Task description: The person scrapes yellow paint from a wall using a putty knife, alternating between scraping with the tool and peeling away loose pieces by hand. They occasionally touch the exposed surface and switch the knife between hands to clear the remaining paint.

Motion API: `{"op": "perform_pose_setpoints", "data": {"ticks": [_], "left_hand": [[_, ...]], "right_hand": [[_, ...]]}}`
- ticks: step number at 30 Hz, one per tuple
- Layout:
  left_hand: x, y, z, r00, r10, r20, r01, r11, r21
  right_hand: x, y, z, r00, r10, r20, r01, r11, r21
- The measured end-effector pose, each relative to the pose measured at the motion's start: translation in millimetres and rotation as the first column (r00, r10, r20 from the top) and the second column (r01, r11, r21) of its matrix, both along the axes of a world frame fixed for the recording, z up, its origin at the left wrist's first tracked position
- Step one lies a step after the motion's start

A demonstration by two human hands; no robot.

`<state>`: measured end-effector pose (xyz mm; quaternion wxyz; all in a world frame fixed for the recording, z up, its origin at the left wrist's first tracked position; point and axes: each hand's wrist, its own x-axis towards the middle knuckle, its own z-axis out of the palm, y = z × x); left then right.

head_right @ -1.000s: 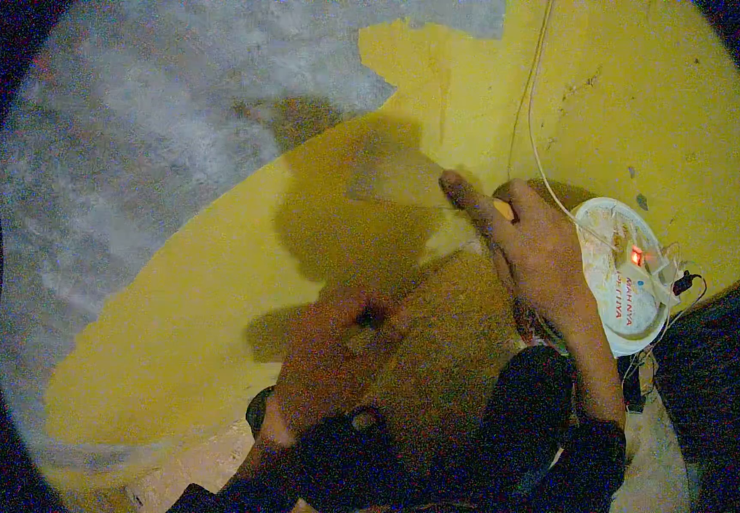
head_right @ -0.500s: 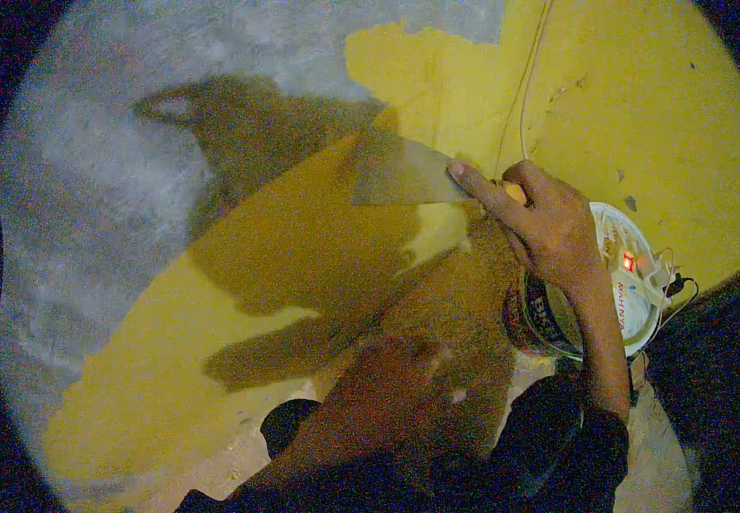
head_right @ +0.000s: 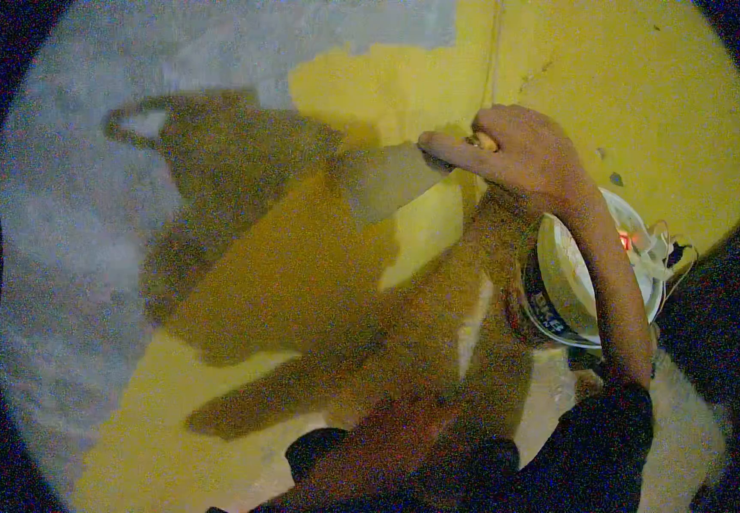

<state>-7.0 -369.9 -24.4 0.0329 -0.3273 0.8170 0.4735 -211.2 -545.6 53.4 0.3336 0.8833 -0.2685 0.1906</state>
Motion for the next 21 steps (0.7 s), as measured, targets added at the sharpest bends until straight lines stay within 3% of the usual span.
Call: {"op": "perform_pose_setpoints", "data": {"ticks": [1,3,7,10,13,15,16,20,21], "left_hand": [[3,1,0,1.000,-0.023,0.022,0.023,1.000,-0.013],[8,16,-3,0.995,-0.032,0.095,0.061,0.943,-0.326],[21,19,2,0.999,-0.033,-0.014,0.026,0.938,-0.346],[21,20,5,1.000,-0.024,-0.006,0.022,0.974,-0.224],[23,7,22,0.995,0.024,0.093,0.003,0.960,-0.281],[21,-3,34,0.927,0.138,0.349,-0.103,0.988,-0.118],[23,0,32,0.920,0.155,0.359,-0.123,0.986,-0.110],[33,23,0,0.869,0.397,0.294,-0.311,0.902,-0.299],[32,27,-6,0.847,0.456,0.273,-0.354,0.867,-0.350]], "right_hand": [[2,-1,2,0.998,-0.037,-0.052,0.036,0.999,-0.008],[-1,-21,-4,1.000,0.015,-0.020,-0.017,0.997,-0.072],[3,-59,-9,0.976,0.219,-0.007,-0.216,0.961,-0.173],[6,-66,-15,0.967,0.255,-0.017,-0.256,0.962,-0.092],[3,-63,-15,0.966,0.258,0.006,-0.255,0.960,-0.112],[6,-72,-15,0.945,0.327,0.026,-0.319,0.935,-0.155],[8,-75,-19,0.920,0.389,0.044,-0.375,0.907,-0.190],[11,-85,-19,0.914,0.398,0.076,-0.373,0.899,-0.229],[13,-82,-18,0.910,0.402,0.102,-0.382,0.908,-0.173]]}}
